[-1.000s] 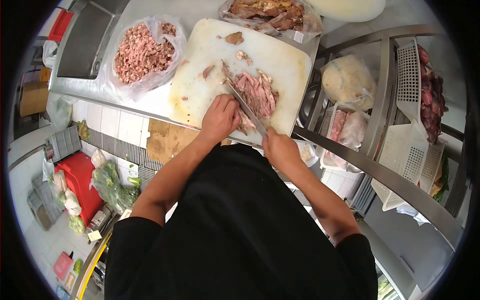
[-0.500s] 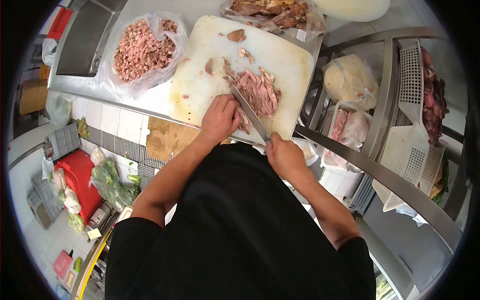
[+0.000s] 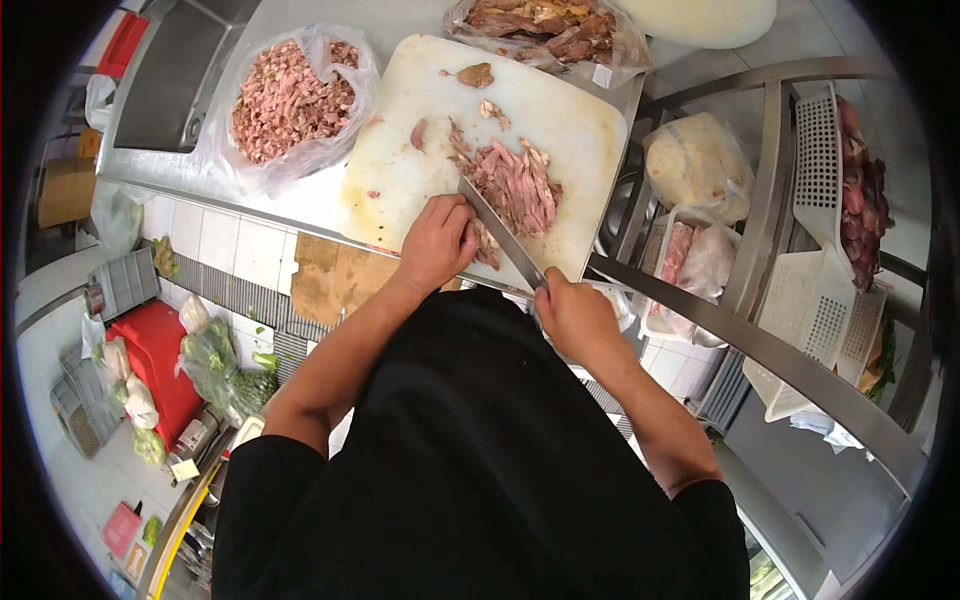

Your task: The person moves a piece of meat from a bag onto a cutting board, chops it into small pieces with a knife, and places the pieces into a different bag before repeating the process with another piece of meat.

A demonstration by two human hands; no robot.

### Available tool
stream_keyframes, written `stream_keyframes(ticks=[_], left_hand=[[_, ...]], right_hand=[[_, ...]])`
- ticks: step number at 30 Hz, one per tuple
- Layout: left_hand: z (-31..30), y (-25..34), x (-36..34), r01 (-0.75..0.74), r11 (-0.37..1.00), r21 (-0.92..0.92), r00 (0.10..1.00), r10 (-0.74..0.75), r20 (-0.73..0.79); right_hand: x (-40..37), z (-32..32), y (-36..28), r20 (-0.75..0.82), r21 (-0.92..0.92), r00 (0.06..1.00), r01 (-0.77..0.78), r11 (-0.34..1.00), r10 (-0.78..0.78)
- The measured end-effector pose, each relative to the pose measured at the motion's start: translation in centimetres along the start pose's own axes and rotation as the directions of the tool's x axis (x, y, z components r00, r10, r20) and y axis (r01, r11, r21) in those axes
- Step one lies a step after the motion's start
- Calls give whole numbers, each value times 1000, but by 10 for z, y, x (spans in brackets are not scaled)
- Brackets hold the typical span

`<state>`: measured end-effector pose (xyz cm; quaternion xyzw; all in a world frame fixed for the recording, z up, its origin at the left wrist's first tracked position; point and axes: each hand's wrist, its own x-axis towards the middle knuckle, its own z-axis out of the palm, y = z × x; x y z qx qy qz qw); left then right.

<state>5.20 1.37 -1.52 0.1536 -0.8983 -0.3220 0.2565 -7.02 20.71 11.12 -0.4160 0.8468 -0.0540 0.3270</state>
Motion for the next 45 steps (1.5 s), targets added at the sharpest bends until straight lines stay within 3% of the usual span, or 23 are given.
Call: stream_keyframes(ticks=[3,7,9,13,15,16,20,22,25,27,30,34,37,41,45], left_hand=[[4,-2,0,-13,1000,27,1000,13,-1],[7,-1,0,-18,998,60,1000,19,-5],[2,1,3,-7,1000,-20,999,6,-33],[-4,6,1,14,1000,-24,995,-16,-99],[-3,1,-1,3,1000,-14,999,-4,-47],[-1,-1,-1,10,1000,-13,999,-10,-50],[2,-1,-3,2,999,35,1000,-1,-31],[4,0,-4,-11,999,33,999,12,-33],[1,0,-1,44,999,4,998,-44,-41],[-9,0,2,108,981,-163,981,-132,-145],[-32,-2,0,136,990,-26,965,-138,-222],[-33,-1,-8,83,995,51,994,-79,-76],[-16,4,-4,11,999,38,999,-9,-54],[-1,-2,-8,4,997,72,1000,-2,-31],[0,-6,-10,-3,996,89,999,8,-51]], right_hand=[[33,34,-1,-105,33,994,11,999,-7],[80,32,-21,-196,35,977,90,995,-82],[91,22,-28,-212,33,969,134,990,-124],[35,-16,-19,-146,30,984,111,993,-106],[7,-22,-11,7,33,999,41,999,-41],[7,-15,-9,13,30,999,44,999,-45],[43,37,-3,-68,50,998,23,998,-20],[64,40,-12,-195,78,977,105,991,-88],[83,27,-21,-200,66,973,128,990,-113],[78,19,-27,-202,95,975,111,989,-90],[58,8,-15,-206,113,977,79,991,-54],[29,1,3,-142,108,989,63,992,-48],[8,-7,4,-23,66,999,44,997,-43],[16,23,2,10,43,999,40,998,-41],[75,41,-26,-147,24,983,117,993,-112]])
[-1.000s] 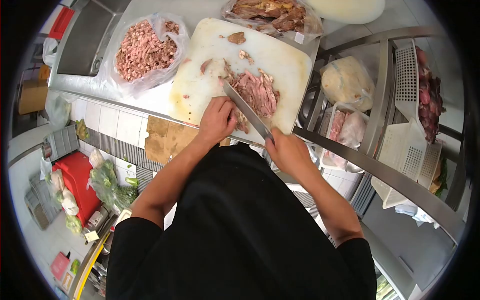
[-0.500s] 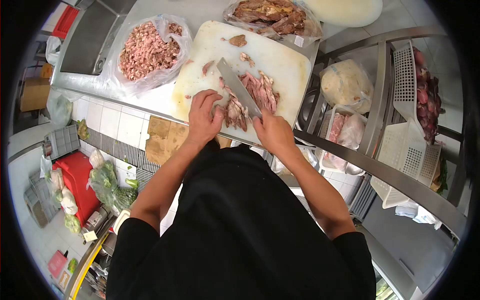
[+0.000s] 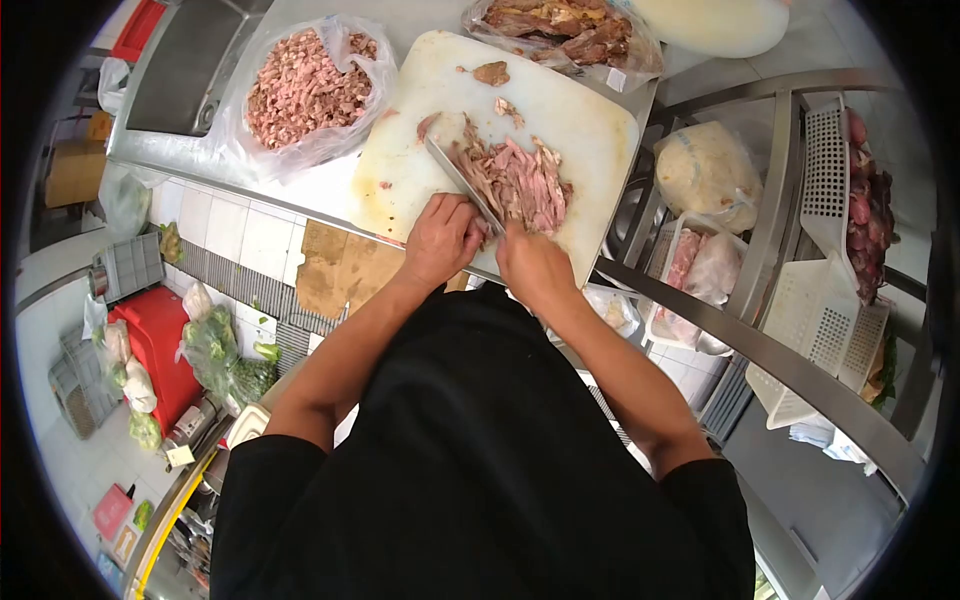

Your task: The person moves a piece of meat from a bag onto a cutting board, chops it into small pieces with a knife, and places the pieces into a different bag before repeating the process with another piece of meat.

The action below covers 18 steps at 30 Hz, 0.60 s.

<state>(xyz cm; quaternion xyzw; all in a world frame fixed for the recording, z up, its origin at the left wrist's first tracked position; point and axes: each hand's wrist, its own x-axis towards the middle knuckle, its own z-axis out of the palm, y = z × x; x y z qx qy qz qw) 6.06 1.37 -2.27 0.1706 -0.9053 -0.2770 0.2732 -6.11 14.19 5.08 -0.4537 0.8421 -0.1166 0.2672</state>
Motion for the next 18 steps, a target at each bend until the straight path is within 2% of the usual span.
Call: stream_keyframes(ticks=[1,2,4,8,11,13,15,17,18], left_hand=[[1,1,1,4,1000,-4,1000,-4,6],[0,2,0,-1,1000,-4,1000,1,8],[-9,5,4,91,990,-110,996,-88,35],[-19,7,1,138,983,-122,990,-138,11],[-15,5,3,101,987,-125,995,-100,14],[-9,1,-1,-7,999,-46,999,9,37],[-8,1,-2,3,999,-44,999,-1,47],[-7,-1,-3,5,999,-36,998,-3,55],[-5,-4,-6,21,999,-34,997,-19,73]], right_hand=[[11,-2,-1,-50,13,997,61,998,-61],[16,-7,-1,-54,14,997,59,998,-58],[25,-22,-4,-54,54,996,78,996,-75],[-21,-54,3,-4,53,1000,18,998,-18],[-52,-58,9,86,11,996,-7,1000,6],[-58,-39,18,151,-13,987,-58,998,59],[-40,-10,23,125,-19,991,-50,999,52],[-16,7,18,-50,17,997,54,998,-53],[-4,7,12,-53,20,997,48,999,-47]])
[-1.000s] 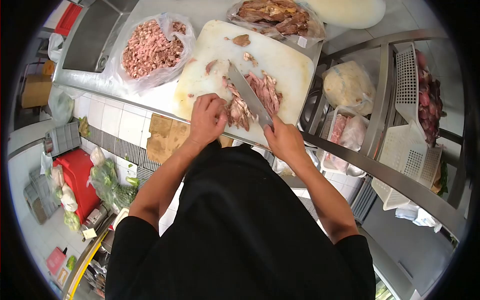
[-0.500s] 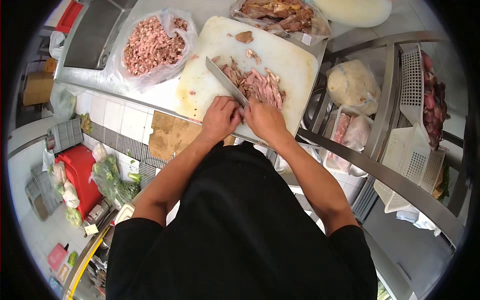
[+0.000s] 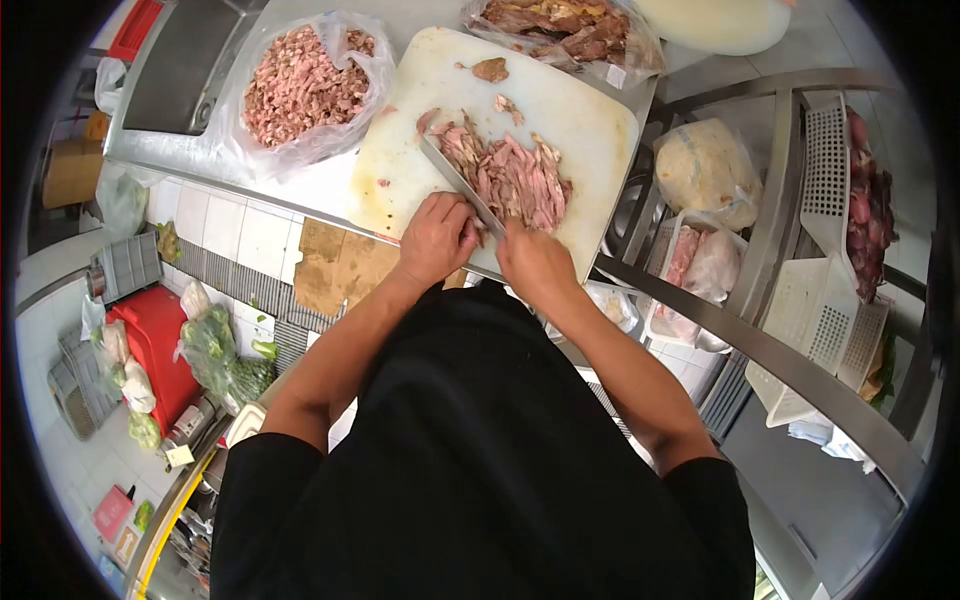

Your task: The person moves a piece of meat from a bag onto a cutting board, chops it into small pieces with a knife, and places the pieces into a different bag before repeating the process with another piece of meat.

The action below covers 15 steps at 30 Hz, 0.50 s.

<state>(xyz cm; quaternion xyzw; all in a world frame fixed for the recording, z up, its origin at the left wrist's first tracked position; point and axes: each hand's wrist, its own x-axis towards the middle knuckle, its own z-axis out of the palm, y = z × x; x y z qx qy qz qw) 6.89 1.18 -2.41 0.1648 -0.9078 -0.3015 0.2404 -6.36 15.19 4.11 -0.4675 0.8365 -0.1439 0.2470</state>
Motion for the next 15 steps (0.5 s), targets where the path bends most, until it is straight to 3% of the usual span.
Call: stream_keyframes(ticks=[2,4,8,10,13,15], left_hand=[[-7,2,2,9,1000,11,1000,-9,9],[-29,15,4,63,986,-155,995,-74,-65],[-37,2,-15,57,998,-36,994,-60,-93],[-32,-2,-17,64,992,-111,997,-60,39],[-24,2,-7,141,974,-179,989,-130,74],[-22,6,0,108,982,-152,994,-102,46]], right_hand=[[24,-10,-14,34,6,999,38,999,-38],[24,-22,-22,16,30,1000,24,999,-25],[-6,-50,-12,44,62,999,-12,998,9],[-25,-58,-9,83,62,996,-35,997,30],[-49,-69,-4,165,21,984,-78,997,73],[-60,-70,-2,214,-10,973,-87,996,88]])
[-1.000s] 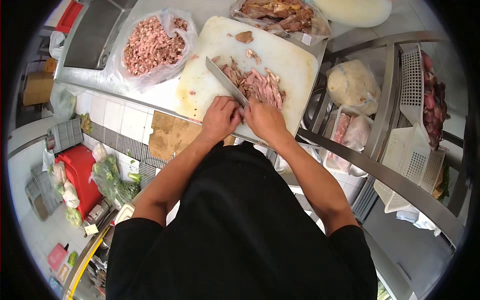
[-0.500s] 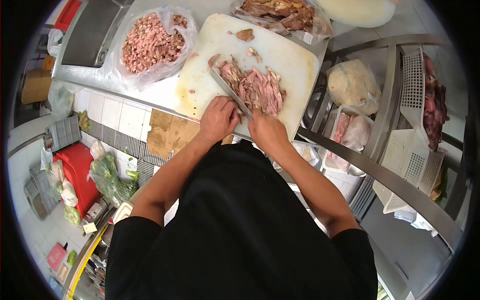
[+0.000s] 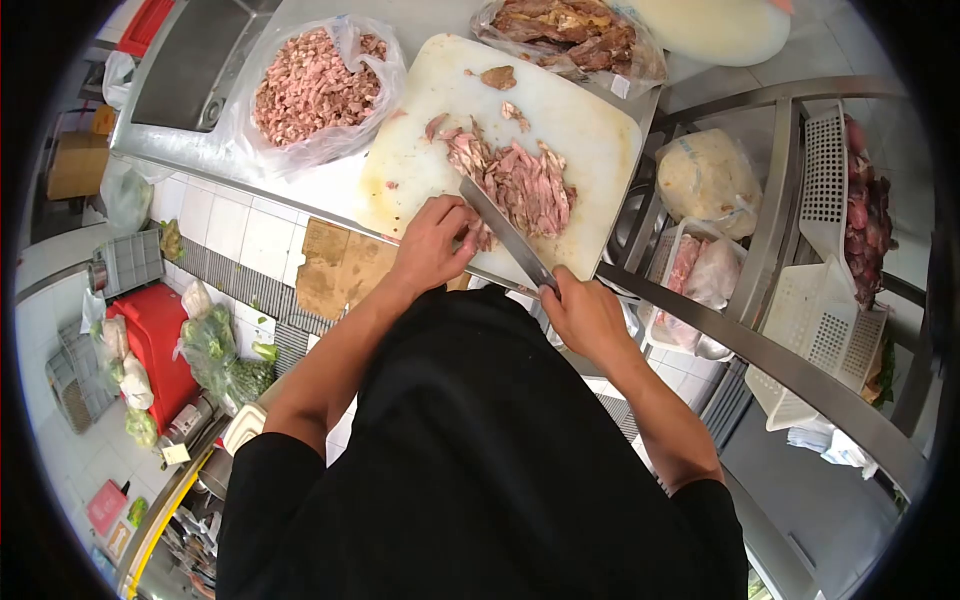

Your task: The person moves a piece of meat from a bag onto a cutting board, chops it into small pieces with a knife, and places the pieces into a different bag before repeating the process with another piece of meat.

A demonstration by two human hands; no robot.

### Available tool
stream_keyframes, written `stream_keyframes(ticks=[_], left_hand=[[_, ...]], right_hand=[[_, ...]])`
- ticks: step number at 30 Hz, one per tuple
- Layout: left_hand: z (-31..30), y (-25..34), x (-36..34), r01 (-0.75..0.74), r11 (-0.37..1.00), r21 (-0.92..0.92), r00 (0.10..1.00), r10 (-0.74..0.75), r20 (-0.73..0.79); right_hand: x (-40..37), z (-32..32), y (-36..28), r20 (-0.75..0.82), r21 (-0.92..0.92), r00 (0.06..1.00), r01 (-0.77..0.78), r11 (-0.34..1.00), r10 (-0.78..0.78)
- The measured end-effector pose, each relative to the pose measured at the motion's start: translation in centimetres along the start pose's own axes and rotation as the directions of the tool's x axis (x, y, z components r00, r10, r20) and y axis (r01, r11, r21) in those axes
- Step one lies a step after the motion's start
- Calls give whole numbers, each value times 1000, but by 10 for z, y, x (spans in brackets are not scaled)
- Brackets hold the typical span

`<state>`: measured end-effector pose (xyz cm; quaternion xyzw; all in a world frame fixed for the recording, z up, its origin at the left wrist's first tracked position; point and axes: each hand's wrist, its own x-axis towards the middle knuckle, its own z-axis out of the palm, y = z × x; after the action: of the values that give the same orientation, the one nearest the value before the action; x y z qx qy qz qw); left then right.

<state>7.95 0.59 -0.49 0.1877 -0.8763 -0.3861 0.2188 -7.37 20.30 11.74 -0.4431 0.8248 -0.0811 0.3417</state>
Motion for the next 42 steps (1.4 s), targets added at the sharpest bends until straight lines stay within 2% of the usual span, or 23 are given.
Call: stream_keyframes(ticks=[3,6,8,12,15,17,20,22,24,25,28,32,34,36,39,40,42], left_hand=[[5,1,3,-43,998,55,999,44,-17],[12,0,1,-51,994,94,998,53,-18],[13,-5,4,-50,991,122,998,55,-36],[13,-4,0,-61,996,58,997,64,-53],[3,1,-2,-24,999,31,998,25,-56],[5,1,-3,3,999,41,998,0,-68],[8,-5,-5,-56,995,85,995,63,-80],[9,-5,-4,-67,992,110,994,76,-73],[8,-8,-4,-73,992,106,994,81,-69],[7,-7,-3,-81,992,92,994,87,-61],[-6,2,-4,-78,997,12,995,78,-65],[-18,5,-13,-22,996,88,999,26,-47],[-15,-1,-9,-26,995,97,999,22,42],[-12,-3,-4,-31,995,99,998,26,49],[-9,-8,-2,-40,993,109,998,35,50],[-6,-10,-4,-45,993,110,998,40,45],[-3,-12,-4,-57,993,105,998,53,36]], right_hand=[[-4,9,3,18,-40,1000,-25,999,26],[15,41,3,-36,-44,999,-21,999,19],[46,52,-7,-143,-54,989,36,998,-44],[79,40,-18,-199,-41,971,123,992,-129],[63,19,-19,-168,-18,981,97,995,-99],[27,4,-14,-72,-1,995,62,998,-62],[7,21,-1,33,-7,999,-19,1000,19],[28,49,0,-13,-20,1000,-14,1000,14],[57,60,-10,-241,-1,959,157,988,-152],[70,56,-17,-248,2,957,156,988,-150],[88,34,-34,-195,-42,968,152,987,-157],[55,15,-23,-156,-3,981,113,994,-112],[32,9,-15,-149,-8,981,121,993,-121],[11,4,-9,3,-62,999,40,997,-40],[-3,12,-5,43,-60,999,-21,998,23],[2,22,-3,47,-57,999,-24,998,27],[26,48,0,-43,-69,999,0,998,-3]])
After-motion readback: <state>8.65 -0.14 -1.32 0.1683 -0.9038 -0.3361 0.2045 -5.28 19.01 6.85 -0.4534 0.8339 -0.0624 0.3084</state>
